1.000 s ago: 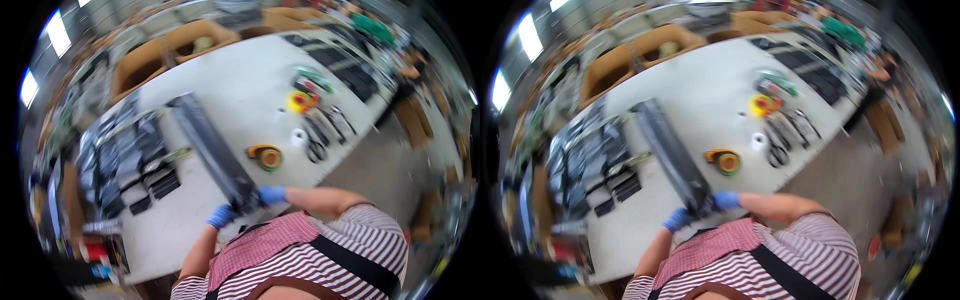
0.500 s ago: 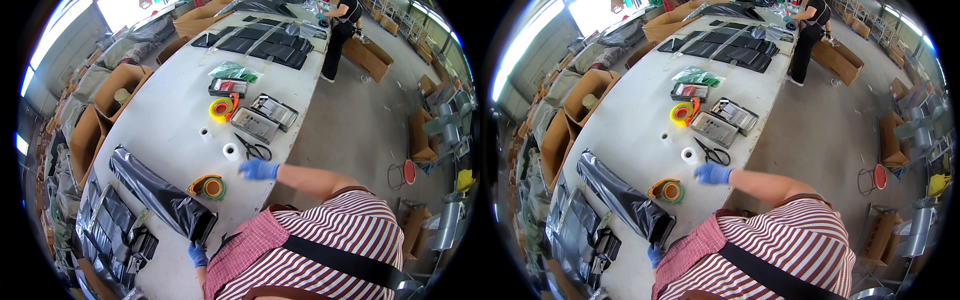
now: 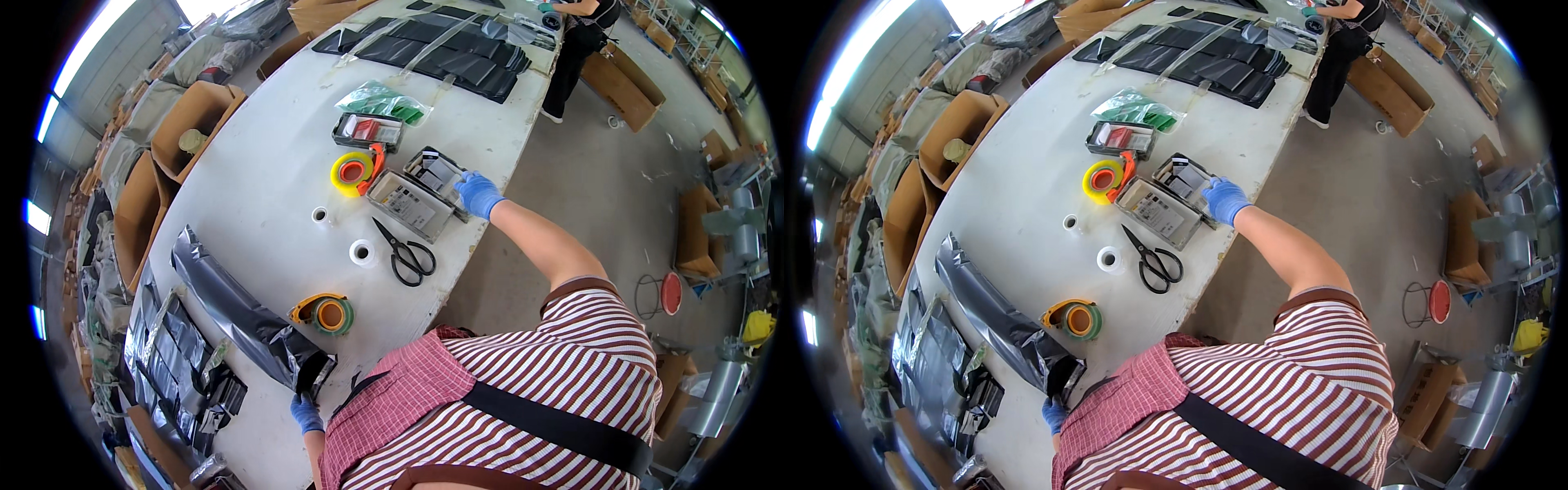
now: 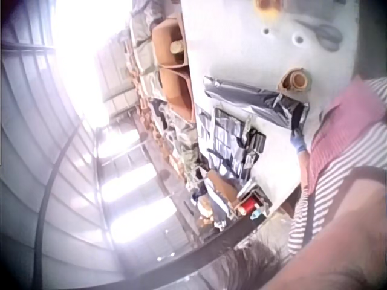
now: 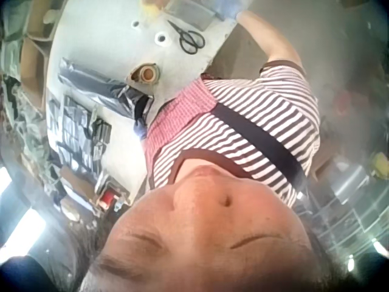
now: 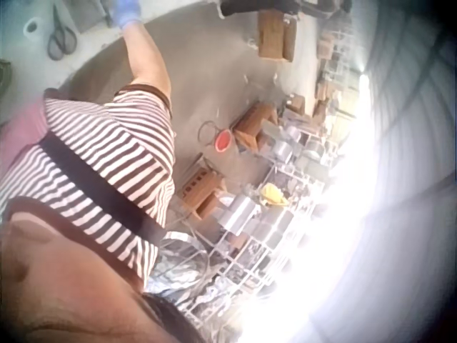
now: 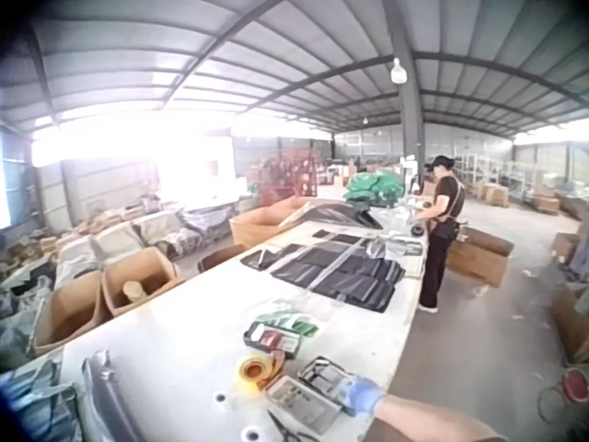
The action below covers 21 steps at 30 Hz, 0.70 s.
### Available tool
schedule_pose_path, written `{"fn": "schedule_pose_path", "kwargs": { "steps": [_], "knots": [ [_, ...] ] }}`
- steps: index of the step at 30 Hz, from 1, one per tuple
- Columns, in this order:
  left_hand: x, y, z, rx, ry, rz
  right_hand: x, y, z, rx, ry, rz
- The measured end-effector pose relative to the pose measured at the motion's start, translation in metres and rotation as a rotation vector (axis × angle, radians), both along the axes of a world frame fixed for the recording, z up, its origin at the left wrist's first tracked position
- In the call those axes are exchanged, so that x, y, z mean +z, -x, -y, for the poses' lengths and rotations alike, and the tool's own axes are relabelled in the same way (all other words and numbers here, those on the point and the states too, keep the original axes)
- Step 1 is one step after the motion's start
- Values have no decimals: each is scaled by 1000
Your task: The person wraps items in bubble wrap, places them into black plastic shipping bags, seals the bags, and affixes shipping labels. The person uses a tape dispenser to seal the bags and stacks the finished packages on the table.
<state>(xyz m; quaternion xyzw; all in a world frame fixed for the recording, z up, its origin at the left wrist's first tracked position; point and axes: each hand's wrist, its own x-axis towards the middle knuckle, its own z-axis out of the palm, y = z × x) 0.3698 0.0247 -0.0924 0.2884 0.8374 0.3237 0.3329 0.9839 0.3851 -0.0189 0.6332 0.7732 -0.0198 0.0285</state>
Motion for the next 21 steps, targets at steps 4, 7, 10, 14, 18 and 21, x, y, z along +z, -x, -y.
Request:
{"fn": "schedule_pose_path", "kwargs": {
  "steps": [4, 7, 10, 14, 18, 21],
  "knots": [
    [0, -1, -6, -52, -11, -40, -1, -12, -10, -11, 23, -41],
    [-1, -1, -3, -30, -27, -49, -3, -10, -27, 10, -8, 4],
    [-2, 8, 13, 45, 88, -7, -9, 8, -52, 69, -41, 56],
    [-9, -1, 11, 47, -60, 4, -1, 8, -50, 45, -320, -366],
    [0, -7, -3, 20, -29, 115, 66, 102, 18, 12, 127, -1033],
    [18, -23, -7, 32, -69, 247, 92, 210, 96, 131, 754, -1343]
  ]
}}
